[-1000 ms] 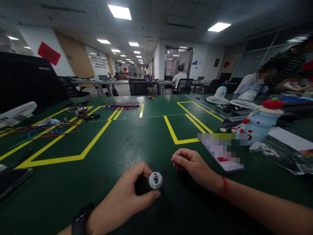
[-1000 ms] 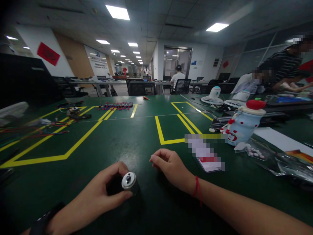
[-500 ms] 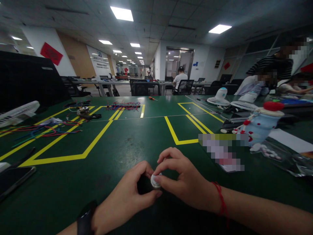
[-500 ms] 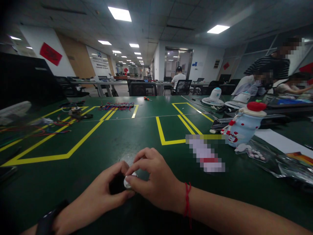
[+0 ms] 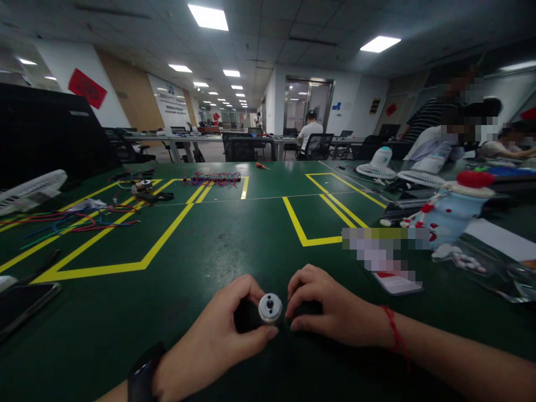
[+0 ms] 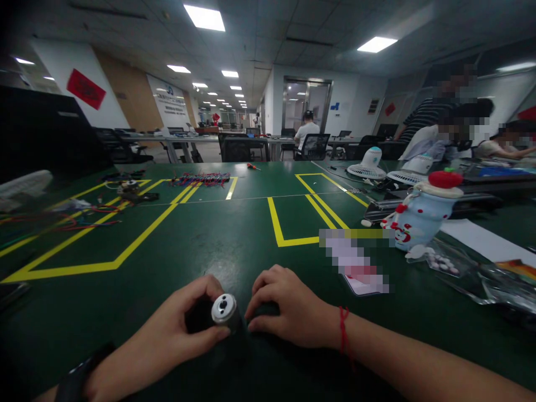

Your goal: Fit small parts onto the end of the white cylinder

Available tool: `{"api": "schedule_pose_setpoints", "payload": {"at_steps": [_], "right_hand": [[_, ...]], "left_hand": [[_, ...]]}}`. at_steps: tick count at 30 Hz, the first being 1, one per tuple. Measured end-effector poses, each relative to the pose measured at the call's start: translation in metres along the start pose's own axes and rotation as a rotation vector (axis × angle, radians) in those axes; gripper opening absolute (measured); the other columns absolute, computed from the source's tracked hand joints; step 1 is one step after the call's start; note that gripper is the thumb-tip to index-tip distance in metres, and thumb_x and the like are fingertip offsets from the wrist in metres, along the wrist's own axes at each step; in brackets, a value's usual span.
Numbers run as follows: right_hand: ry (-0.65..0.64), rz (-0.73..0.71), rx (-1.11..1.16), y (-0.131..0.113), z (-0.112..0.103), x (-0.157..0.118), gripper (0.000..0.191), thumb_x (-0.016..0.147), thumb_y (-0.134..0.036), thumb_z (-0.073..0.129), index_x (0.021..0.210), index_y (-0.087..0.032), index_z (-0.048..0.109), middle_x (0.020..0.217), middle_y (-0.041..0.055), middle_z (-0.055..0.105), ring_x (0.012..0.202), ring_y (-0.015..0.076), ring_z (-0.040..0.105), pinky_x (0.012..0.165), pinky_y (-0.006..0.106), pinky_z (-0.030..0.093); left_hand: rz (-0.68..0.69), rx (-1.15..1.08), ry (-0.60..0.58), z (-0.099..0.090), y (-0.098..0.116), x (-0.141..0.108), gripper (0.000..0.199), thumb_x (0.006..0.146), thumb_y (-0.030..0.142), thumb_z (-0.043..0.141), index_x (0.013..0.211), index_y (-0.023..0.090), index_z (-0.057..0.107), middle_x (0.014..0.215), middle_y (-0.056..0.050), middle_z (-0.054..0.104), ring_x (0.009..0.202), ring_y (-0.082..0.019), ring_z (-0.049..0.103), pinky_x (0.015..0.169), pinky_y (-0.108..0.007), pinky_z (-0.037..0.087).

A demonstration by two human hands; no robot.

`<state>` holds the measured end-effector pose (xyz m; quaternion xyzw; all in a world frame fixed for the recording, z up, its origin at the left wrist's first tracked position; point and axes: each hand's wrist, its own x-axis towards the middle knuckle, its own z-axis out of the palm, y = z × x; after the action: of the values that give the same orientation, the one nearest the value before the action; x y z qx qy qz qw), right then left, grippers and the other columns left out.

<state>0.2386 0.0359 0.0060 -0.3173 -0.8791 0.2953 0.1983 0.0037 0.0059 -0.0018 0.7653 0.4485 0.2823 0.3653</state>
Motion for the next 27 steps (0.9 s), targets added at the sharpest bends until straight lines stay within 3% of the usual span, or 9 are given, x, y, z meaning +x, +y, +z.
{"api": "schedule_pose_setpoints", "payload": {"at_steps": [3,7,10,12,15,19,21,27], "right_hand": [[0.083,0.084,0.216,0.003,-0.003,0.002,0.021,0.079,-0.033,0.071,0.096,-0.02,0.067,0.096,0.0027,0.061,0.089,0.0171,0.055,0.079,0.032,0.043],[0.345,0.321,0.549,0.016,-0.008,0.006,0.023,0.088,-0.038,0.058,0.088,-0.015,0.062,0.078,0.0005,0.059,0.07,0.0124,0.054,0.065,0.026,0.043],[0.417,0.387,0.598,0.021,-0.009,0.008,0.025,0.089,-0.039,0.056,0.088,-0.015,0.061,0.075,0.0,0.059,0.066,0.012,0.053,0.062,0.026,0.043],[0.349,0.352,0.49,0.018,-0.008,0.007,0.022,0.09,-0.036,0.055,0.087,-0.015,0.061,0.075,0.0001,0.059,0.067,0.0125,0.053,0.062,0.027,0.043],[0.151,0.162,0.208,0.008,-0.006,0.004,0.012,0.084,-0.026,0.062,0.089,-0.017,0.065,0.085,0.0024,0.061,0.076,0.0143,0.055,0.069,0.028,0.045],[0.037,-0.054,-0.047,0.001,0.0,-0.001,0.022,0.072,-0.019,0.072,0.094,-0.018,0.068,0.103,0.0052,0.057,0.095,0.0188,0.054,0.085,0.034,0.043],[0.044,-0.063,-0.042,-0.001,0.002,0.0,0.014,0.075,-0.019,0.071,0.089,-0.018,0.069,0.102,0.0048,0.056,0.094,0.0176,0.054,0.084,0.032,0.044],[0.314,-0.037,0.124,-0.025,0.0,0.017,0.01,0.084,-0.025,0.066,0.091,-0.017,0.067,0.1,0.0034,0.054,0.094,0.0139,0.055,0.084,0.027,0.045]], "left_hand": [[-0.006,-0.005,-0.006,-0.001,0.0,0.0,0.016,0.078,0.02,0.068,0.087,0.021,0.054,0.088,0.0,0.063,0.08,-0.019,0.057,0.068,-0.027,0.043],[-0.008,0.001,-0.001,-0.003,0.002,0.0,0.018,0.078,0.02,0.069,0.087,0.021,0.054,0.089,0.001,0.062,0.08,-0.019,0.057,0.069,-0.027,0.043],[-0.012,-0.005,-0.008,-0.004,0.003,-0.001,0.017,0.079,0.02,0.069,0.088,0.021,0.054,0.089,0.001,0.062,0.08,-0.019,0.057,0.069,-0.028,0.043],[-0.018,-0.008,-0.009,-0.003,0.003,-0.001,0.017,0.079,0.02,0.069,0.088,0.021,0.054,0.089,0.001,0.062,0.08,-0.019,0.057,0.069,-0.027,0.043],[-0.017,-0.015,-0.004,-0.003,0.004,-0.002,0.018,0.079,0.02,0.069,0.088,0.021,0.054,0.088,0.001,0.062,0.079,-0.019,0.057,0.068,-0.027,0.042],[-0.006,-0.009,-0.001,-0.003,0.004,0.0,0.018,0.078,0.019,0.069,0.088,0.021,0.054,0.089,0.001,0.062,0.081,-0.019,0.057,0.069,-0.027,0.042],[-0.001,-0.003,0.002,-0.003,0.003,0.0,0.018,0.078,0.019,0.069,0.087,0.021,0.054,0.088,0.001,0.062,0.08,-0.019,0.057,0.068,-0.027,0.042],[0.008,-0.01,0.004,-0.001,0.001,0.0,0.018,0.078,0.018,0.068,0.085,0.021,0.052,0.085,0.002,0.06,0.077,-0.017,0.055,0.066,-0.026,0.041]]}}
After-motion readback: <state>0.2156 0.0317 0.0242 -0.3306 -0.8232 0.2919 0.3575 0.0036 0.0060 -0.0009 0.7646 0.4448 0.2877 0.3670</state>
